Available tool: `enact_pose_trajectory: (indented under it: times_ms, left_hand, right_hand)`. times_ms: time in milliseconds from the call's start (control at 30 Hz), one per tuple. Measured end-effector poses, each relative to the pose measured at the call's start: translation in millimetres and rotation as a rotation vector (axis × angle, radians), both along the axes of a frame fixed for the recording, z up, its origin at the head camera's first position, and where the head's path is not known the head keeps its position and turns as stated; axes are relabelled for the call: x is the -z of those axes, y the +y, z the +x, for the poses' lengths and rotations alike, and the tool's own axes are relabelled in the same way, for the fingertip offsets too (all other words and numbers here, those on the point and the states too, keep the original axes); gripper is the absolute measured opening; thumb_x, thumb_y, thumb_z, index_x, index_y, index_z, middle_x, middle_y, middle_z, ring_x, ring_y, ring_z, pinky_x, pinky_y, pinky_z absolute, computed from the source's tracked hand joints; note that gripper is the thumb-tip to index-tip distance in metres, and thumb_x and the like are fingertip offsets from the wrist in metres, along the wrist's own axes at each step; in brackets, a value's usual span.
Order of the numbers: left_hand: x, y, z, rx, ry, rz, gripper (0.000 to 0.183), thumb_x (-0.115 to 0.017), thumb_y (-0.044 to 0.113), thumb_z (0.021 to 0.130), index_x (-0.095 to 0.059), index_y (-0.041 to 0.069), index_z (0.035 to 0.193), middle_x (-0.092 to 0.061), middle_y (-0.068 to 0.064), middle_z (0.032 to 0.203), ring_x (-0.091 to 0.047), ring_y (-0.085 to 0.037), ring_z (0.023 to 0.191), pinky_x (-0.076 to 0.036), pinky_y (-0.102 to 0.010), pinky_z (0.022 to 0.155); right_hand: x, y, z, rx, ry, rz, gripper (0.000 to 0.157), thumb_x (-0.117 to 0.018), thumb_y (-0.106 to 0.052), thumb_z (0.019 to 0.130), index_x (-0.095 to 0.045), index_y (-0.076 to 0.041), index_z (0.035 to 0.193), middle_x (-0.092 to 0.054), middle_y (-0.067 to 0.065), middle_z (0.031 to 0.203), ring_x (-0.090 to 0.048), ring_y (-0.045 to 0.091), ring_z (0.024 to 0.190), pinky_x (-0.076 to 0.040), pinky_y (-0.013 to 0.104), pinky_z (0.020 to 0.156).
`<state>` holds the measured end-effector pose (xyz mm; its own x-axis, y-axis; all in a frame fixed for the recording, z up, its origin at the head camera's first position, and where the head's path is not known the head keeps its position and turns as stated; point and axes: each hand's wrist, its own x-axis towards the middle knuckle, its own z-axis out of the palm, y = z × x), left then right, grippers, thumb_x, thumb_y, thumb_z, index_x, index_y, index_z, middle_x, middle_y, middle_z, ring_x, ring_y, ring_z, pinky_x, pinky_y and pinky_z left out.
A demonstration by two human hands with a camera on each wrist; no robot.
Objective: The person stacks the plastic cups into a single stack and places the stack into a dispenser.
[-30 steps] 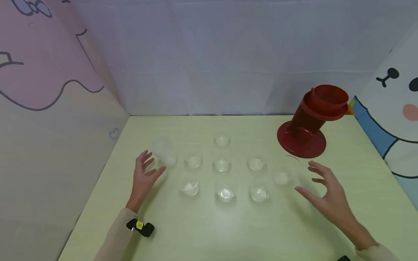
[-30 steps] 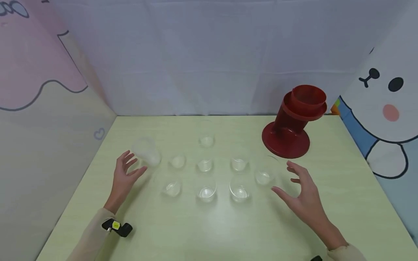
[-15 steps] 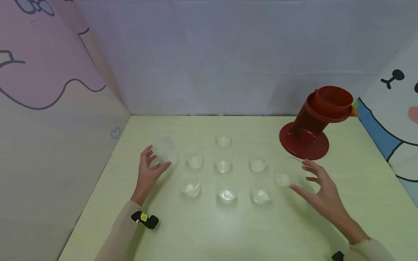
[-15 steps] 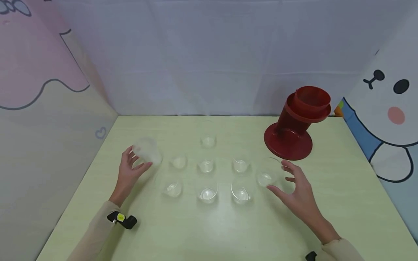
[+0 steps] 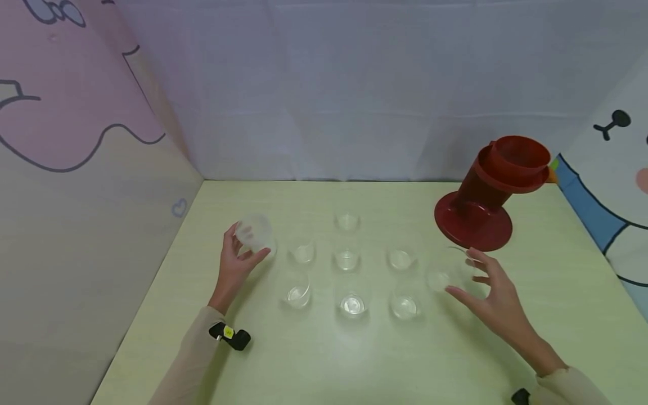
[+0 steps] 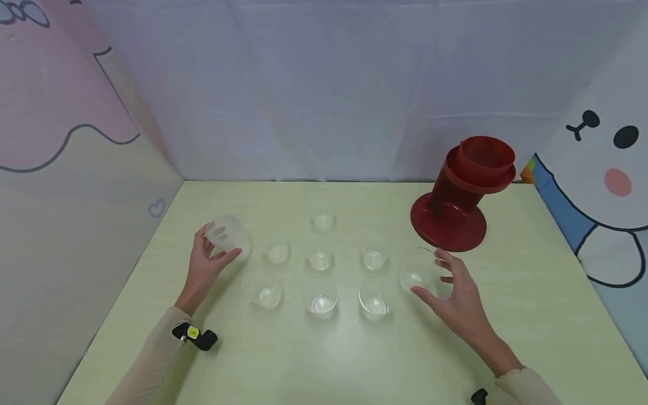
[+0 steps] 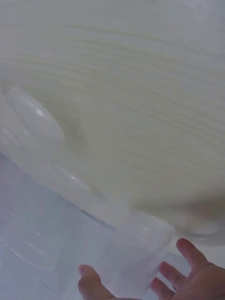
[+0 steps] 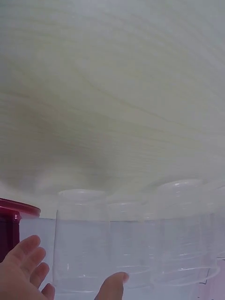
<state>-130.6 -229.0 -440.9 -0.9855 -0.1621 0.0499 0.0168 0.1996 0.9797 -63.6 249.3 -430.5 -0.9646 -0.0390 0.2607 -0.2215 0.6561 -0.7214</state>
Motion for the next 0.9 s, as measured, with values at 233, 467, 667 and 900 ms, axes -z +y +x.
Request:
enact_pose_trajectory:
  times_ms: [233,467,667,900]
  left_hand:
    - [11.7,-5.7,-5.8,-0.002,0.008,-0.012,0.086,-0.079,0.006,0.076,-0.027,0.012,0.143,-0.045,-0.012,0.136,-0.043,-0.023,0.124,-0.048,-0.027,0.085]
    - [27.2,-12.6,-7.7,-0.004,0.023,-0.113,0.079,-0.081,0.023,0.076,-0.034,0.018,0.139,-0.05,-0.006,0.131,-0.046,-0.02,0.123,-0.05,-0.021,0.08]
    - [27.7,-14.5,-3.8,0.016,0.052,-0.148,0.076,-0.081,0.025,0.077,-0.036,0.02,0.138,-0.052,-0.005,0.127,-0.048,-0.02,0.121,-0.051,-0.021,0.079]
    - [26.7,-15.7,2.5,0.013,0.047,-0.162,0.074,-0.082,0.022,0.076,-0.039,0.02,0.136,-0.054,-0.005,0.122,-0.05,-0.019,0.119,-0.052,-0.02,0.076]
  right_hand:
    - [4.7,-1.0,-3.2,0.003,0.013,0.001,0.076,-0.083,-0.017,0.074,-0.041,-0.004,0.137,-0.052,0.012,0.127,-0.044,-0.005,0.109,-0.038,0.003,0.079]
    - [5.0,-0.9,-5.6,0.05,0.037,-0.02,0.069,-0.083,-0.013,0.074,-0.047,-0.004,0.132,-0.057,0.012,0.12,-0.046,-0.008,0.103,-0.037,0.001,0.078]
    - [0.6,-0.3,-3.3,0.072,0.047,-0.025,0.068,-0.083,-0.013,0.073,-0.048,-0.003,0.13,-0.057,0.012,0.119,-0.047,-0.01,0.102,-0.036,0.0,0.078]
    - [-5.8,-0.2,2.2,0.083,0.058,-0.025,0.07,-0.084,-0.011,0.072,-0.048,-0.003,0.132,-0.057,0.009,0.119,-0.047,-0.01,0.101,-0.037,0.0,0.078]
